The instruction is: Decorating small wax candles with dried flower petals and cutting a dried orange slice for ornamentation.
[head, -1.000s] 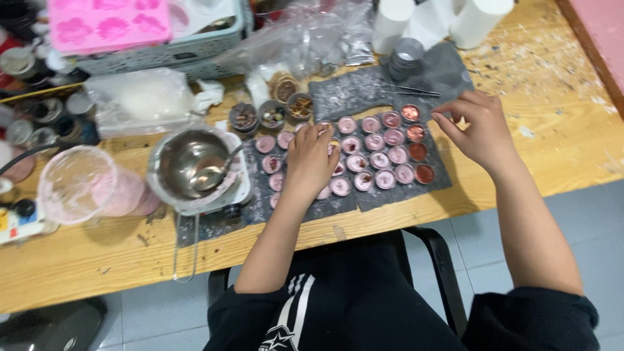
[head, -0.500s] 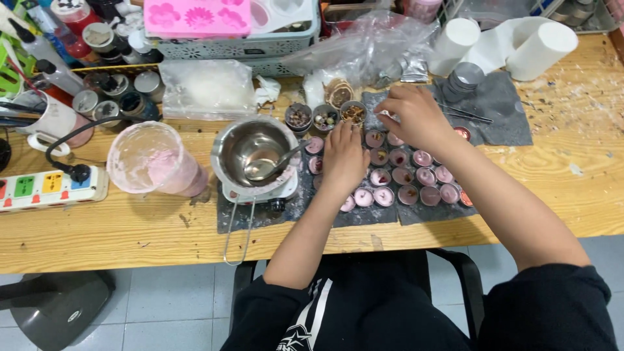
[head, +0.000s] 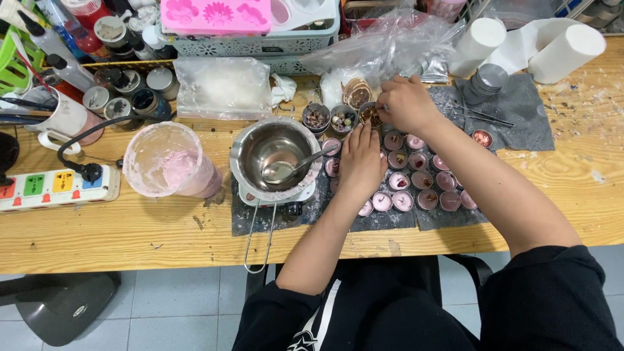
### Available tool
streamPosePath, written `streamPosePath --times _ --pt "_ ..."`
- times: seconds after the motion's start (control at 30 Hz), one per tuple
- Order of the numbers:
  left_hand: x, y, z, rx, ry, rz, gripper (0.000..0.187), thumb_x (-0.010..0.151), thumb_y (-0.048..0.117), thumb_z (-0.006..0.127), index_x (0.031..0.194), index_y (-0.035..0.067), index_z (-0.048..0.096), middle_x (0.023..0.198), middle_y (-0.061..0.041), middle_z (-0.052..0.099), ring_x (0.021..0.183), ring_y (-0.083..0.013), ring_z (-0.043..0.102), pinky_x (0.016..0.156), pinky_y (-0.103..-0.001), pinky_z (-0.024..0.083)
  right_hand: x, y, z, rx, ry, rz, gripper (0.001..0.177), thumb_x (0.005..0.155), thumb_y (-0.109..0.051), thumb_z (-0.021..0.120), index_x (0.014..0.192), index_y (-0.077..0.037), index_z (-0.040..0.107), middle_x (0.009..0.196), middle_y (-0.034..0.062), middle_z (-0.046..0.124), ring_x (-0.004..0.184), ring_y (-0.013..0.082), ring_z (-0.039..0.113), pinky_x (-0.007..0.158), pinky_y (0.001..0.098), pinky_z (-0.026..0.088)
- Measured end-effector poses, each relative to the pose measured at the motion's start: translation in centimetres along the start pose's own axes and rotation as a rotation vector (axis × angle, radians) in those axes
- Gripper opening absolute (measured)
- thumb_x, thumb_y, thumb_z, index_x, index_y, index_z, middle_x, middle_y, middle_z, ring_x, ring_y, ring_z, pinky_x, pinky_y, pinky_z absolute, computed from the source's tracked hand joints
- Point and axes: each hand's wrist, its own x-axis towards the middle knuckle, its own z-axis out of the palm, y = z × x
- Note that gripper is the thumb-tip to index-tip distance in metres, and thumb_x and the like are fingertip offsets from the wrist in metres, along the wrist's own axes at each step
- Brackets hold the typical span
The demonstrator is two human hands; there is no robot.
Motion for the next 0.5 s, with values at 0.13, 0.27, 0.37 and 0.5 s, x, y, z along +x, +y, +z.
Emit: streamPosePath --times 0.13,0.27,0.37,0.5 --pt "-0.2 -0.3 0.4 -0.008 0.018 0.012 0.068 0.089 0.027 0.069 0.142 -0.009 0.047 0.156 -0.026 0.037 0.15 -0.0373 0.03 0.125 -0.05 0.02 -0.6 2.0 1.2 0.276 0.051 0.011 0.013 0.082 -0.02 0.08 0.091 -0.011 0.077 0.089 0.0045 0.067 0.092 0.0273 0.065 0.084 0.0464 0.048" --pt "-0.2 0.3 -1.1 -0.095 0.042 -0.025 0.066 0.09 0.026 0.069 0.142 -0.008 0.047 0.154 -0.026 0.04 0.148 -0.0385 0.032 0.123 -0.049 0.024 -1.4 3.3 1.0 0.615 0.01 0.059 0.013 0.092 -0.018 0.076 0.099 -0.008 0.076 0.092 0.0078 0.066 0.085 0.0248 0.064 0.077 0.0389 0.052" --pt "0.2 0.2 -1.1 -0.189 0.057 -0.062 0.064 0.095 0.026 0.065 0.145 -0.009 0.044 0.151 -0.026 0.043 0.145 -0.0393 0.036 0.121 -0.049 0.029 -2.6 2.4 -1.0 0.851 -0.103 0.211 0.016 0.095 -0.019 0.073 0.104 -0.006 0.074 0.093 0.005 0.069 0.085 0.0157 0.063 0.077 0.0318 0.052" --pt "0.2 0.7 -3.0 -0.488 0.139 -0.173 0.057 0.105 0.028 0.058 0.148 -0.006 0.044 0.146 -0.027 0.051 0.137 -0.0389 0.048 0.113 -0.048 0.04 -4.6 1.5 -2.6 1.176 -0.219 0.312 0.019 0.098 -0.017 0.068 0.111 -0.003 0.071 0.1 0.0006 0.073 0.092 0.0069 0.065 0.083 0.0244 0.053"
